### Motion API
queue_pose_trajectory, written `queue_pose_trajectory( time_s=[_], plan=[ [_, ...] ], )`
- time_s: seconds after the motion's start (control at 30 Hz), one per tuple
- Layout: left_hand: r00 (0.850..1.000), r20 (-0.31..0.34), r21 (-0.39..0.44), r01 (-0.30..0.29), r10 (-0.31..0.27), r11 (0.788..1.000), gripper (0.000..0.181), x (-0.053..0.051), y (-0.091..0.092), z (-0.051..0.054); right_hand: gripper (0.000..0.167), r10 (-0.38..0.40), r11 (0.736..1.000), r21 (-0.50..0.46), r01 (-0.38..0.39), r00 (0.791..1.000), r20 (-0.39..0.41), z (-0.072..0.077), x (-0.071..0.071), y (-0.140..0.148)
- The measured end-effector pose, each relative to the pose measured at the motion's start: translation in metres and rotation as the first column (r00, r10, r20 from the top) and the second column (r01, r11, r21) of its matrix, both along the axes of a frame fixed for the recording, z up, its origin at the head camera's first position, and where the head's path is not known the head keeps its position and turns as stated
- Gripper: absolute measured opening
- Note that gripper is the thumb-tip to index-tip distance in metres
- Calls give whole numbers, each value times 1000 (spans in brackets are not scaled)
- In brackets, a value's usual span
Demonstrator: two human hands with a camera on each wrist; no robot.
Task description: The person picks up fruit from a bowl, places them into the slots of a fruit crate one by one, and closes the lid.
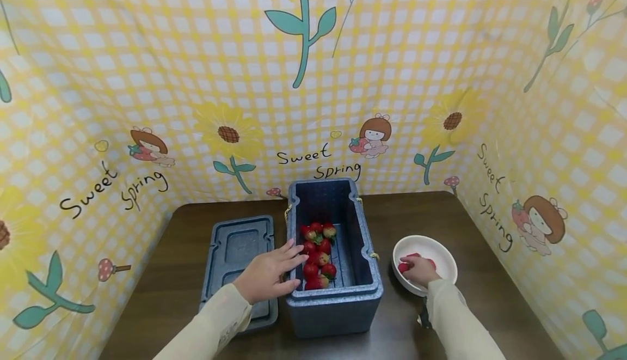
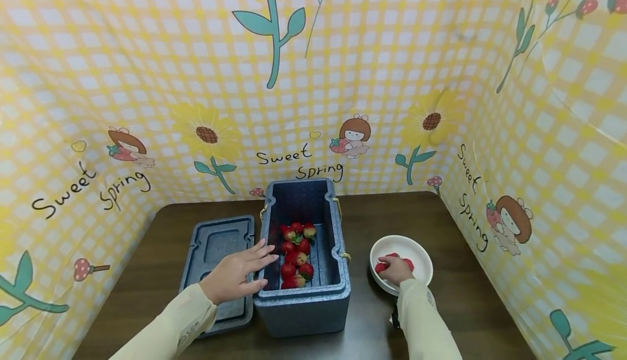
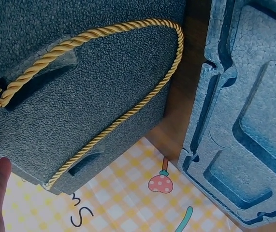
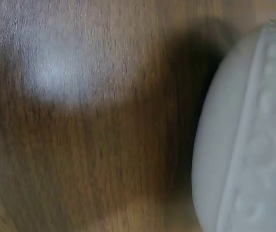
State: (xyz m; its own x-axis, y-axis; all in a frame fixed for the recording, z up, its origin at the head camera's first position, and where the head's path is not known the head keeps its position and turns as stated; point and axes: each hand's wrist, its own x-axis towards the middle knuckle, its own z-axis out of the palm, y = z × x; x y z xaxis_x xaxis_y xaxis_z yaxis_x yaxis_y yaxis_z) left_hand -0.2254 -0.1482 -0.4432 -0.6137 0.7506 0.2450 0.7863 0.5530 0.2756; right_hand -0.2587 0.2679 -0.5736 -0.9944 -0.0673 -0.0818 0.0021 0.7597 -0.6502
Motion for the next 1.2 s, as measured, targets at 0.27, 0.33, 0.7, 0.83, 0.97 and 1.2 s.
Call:
queue_pose_trajectory(
  time_s=[0.27, 0.33, 0.7, 0.83, 0.97, 1.2],
  plan=[
    [999, 24, -10, -22, 22, 1000, 50, 0, 0, 2, 34, -14, 998, -69, 15, 1000, 18, -7, -6, -1],
    [999, 29, -8, -25, 26, 1000, 50, 0, -1, 2, 33, -16, 996, -89, 19, 999, 31, -7, -7, -1],
    [1000, -11, 11, 8, -8, 1000, 49, 1, -1, 0, 26, -39, 996, -72, 45, 996, 78, -7, -3, -3],
    [1000, -12, 25, 7, -6, 1000, 48, 1, 0, 0, 28, -68, 988, -134, 79, 994, 89, -4, -4, -2],
    [1000, -4, 20, -1, 1, 1000, 48, 0, 0, 0, 31, -93, 972, -208, 111, 991, 94, 3, -6, -2],
    [1000, -16, 24, 22, -21, 999, 48, -1, 0, -1, 35, -57, 945, -316, 82, 995, 86, 17, -4, -1]
  ],
)
